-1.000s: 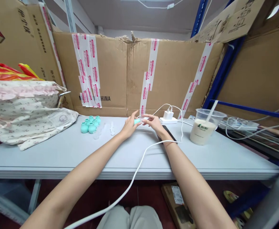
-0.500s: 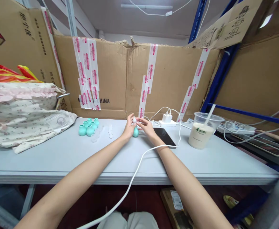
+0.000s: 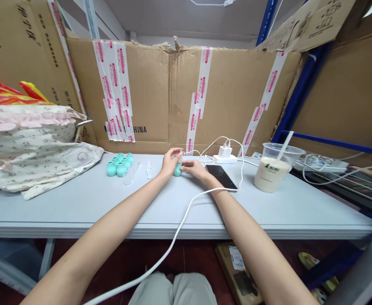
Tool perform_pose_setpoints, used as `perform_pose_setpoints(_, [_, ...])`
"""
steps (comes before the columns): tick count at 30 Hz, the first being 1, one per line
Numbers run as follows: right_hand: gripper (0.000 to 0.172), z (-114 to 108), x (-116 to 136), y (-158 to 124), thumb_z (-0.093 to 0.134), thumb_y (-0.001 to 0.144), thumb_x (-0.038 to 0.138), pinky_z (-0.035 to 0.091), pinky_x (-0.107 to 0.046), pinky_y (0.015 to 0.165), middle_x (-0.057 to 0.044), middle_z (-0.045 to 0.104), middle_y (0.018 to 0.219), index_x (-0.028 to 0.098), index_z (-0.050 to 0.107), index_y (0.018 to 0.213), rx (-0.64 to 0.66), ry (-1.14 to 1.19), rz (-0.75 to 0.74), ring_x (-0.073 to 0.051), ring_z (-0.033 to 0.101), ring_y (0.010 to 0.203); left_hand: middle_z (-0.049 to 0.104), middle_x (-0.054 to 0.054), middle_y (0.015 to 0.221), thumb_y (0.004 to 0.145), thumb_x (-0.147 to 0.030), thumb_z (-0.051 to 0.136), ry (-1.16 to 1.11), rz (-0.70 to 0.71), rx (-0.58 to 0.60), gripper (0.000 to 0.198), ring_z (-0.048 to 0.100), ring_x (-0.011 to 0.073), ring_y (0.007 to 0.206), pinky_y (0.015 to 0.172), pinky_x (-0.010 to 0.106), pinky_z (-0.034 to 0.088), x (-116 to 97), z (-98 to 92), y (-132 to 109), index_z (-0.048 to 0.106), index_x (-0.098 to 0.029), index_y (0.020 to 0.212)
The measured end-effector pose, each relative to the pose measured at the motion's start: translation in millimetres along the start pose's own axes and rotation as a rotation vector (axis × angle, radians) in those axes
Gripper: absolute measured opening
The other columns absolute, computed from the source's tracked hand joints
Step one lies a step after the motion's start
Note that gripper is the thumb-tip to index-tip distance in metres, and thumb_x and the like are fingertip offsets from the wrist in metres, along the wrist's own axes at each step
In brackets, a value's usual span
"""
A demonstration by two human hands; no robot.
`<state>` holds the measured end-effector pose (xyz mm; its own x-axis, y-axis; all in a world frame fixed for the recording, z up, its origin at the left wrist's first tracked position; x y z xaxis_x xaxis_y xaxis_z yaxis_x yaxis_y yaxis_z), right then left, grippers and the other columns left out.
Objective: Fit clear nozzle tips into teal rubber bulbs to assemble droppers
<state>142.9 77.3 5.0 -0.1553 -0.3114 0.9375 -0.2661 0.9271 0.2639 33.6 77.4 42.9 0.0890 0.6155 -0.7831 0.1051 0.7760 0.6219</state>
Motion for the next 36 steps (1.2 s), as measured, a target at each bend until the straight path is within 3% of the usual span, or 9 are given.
perform_pose_setpoints(5, [0.032,13,1,-1,0.07,0.059,0.028,0.04,-0.03,0.083,-0.005,0.063,0.09,0.015,0.063,0.087,0.052,-0.161,-0.099,-0.016,0.056,0.085,0.066,0.011,0.084,0.071,-0.041,0.058,0.05,-0.05,0.007,0.033,0.06,0.0189,0.082,0.079,0.033,0.045,0,-5.6,2,0.063,-0.01,0.08])
perform_pose_setpoints(9, [0.025,20,-2,-3,0.066,0.061,0.031,0.039,-0.028,0.075,-0.002,0.061,0.078,0.014,0.061,0.08,0.054,-0.277,-0.141,-0.015,0.053,0.076,0.067,0.01,0.079,0.069,-0.043,0.06,0.005,-0.105,0.084,0.035,0.061,0.0187,0.077,0.074,0.032,0.047,4,-5.5,4,0.063,-0.01,0.08])
perform_pose_setpoints(15, [0.021,22,1,-4,0.062,0.064,0.032,0.036,-0.025,0.067,0.001,0.056,0.069,0.013,0.058,0.071,0.05,-0.37,-0.208,-0.013,0.048,0.067,0.067,0.007,0.073,0.074,-0.045,0.055,0.13,-0.034,0.166,0.035,0.06,0.0179,0.076,0.078,0.03,0.045,5,-7.1,6,0.064,-0.012,0.074])
perform_pose_setpoints(21, [0.019,22,0,-4,0.061,0.065,0.03,0.035,-0.023,0.066,0.001,0.055,0.069,0.013,0.058,0.071,0.014,-0.433,-0.223,-0.012,0.047,0.066,0.066,0.006,0.071,0.076,-0.047,0.052,0.096,-0.026,0.181,0.035,0.061,0.0172,0.071,0.07,0.028,0.046,3,-3.5,1,0.061,-0.013,0.076])
perform_pose_setpoints(28, [0.021,23,10,-13,0.056,0.072,0.03,0.035,-0.023,0.067,-0.001,0.06,0.077,0.015,0.062,0.085,-0.019,-0.548,-0.275,-0.013,0.049,0.068,0.068,0.009,0.077,0.078,-0.046,0.049,0.109,-0.021,0.193,0.037,0.062,0.0198,0.078,0.077,0.032,0.045,-1,-5.0,-1,0.062,-0.012,0.073])
perform_pose_setpoints(36, [0.022,22,17,-20,0.058,0.072,0.03,0.036,-0.025,0.069,-0.003,0.062,0.082,0.016,0.062,0.089,-0.073,-0.651,-0.194,-0.015,0.052,0.071,0.067,0.008,0.075,0.077,-0.05,0.049,0.035,-0.041,0.218,0.039,0.062,0.0201,0.077,0.076,0.032,0.046,-1,-1.4,-4,0.059,-0.013,0.071])
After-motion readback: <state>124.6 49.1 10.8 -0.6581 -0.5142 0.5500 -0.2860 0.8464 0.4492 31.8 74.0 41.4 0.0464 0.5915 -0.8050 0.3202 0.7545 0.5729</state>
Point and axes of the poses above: each hand's wrist, its own y-axis towards the middle knuckle, its own z-axis out of the palm, x = y × z, the point moved 7 cm from there along y, towards the middle knuckle
